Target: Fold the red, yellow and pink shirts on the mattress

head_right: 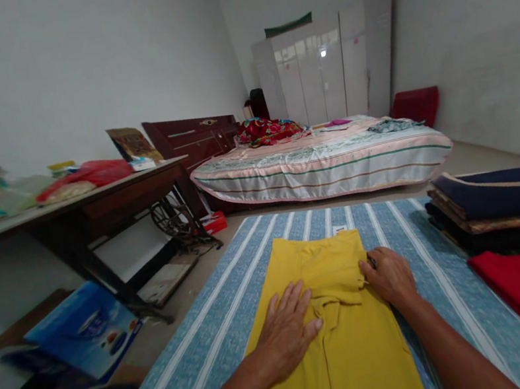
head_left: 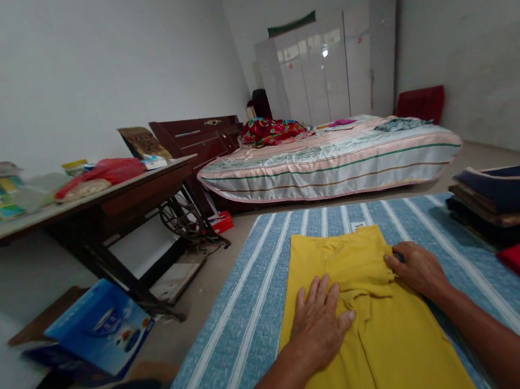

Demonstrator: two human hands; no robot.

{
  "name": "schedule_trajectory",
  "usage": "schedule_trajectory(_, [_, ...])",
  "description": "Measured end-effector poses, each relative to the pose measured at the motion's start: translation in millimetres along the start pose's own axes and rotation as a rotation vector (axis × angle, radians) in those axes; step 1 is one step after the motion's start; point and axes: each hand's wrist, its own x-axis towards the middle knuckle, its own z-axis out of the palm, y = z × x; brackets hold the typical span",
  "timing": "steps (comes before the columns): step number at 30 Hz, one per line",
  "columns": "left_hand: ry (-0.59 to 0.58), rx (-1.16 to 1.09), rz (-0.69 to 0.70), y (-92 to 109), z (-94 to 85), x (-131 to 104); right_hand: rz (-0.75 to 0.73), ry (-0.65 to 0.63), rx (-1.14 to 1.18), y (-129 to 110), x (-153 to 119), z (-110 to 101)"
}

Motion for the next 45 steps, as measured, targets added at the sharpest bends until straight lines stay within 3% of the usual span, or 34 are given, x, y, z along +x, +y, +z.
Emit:
schedule_trajectory(14, [0.003,0.034,0.015,5,-2.8,3,0.095,0.036,0.026,-1,-1,-5])
schedule_trajectory(18, [-0.027,-0.005,0.017,4,-18.8,-5,0.125,0.025,0.051,1,-1,-7])
schedule_trajectory(21, [-0.009,0.010,0.029,7,-34.3,-24,0.161,0.004,0.058,4,-2,-10])
schedule_trajectory(24, [-0.085,0.027,0.034,16,-38.3,-59,0.180,-0.017,0.071,6,-2,-11])
schedule_trajectory(27, [-0.176,0.028,0.077,30,-26.9,-100,0.225,-0.027,0.131,9,-2,-11])
schedule_trajectory(30, [-0.156,0.042,0.141,41,-9.2,-131,0.266,-0.028,0.184,10,0,-12])
schedule_trajectory(36, [-0.149,0.030,0.100,52,3.6,-145,0.270,-0.034,0.245,6,3,-23])
schedule_trajectory(40, [-0.165,-0.051,0.127,63,1.1,-160,0.243,0.004,0.306,-3,-24,-39])
schedule_trajectory(45, [-0.222,-0.137,0.142,77,0.9,-197,0.176,0.045,0.354,-15,-104,-64])
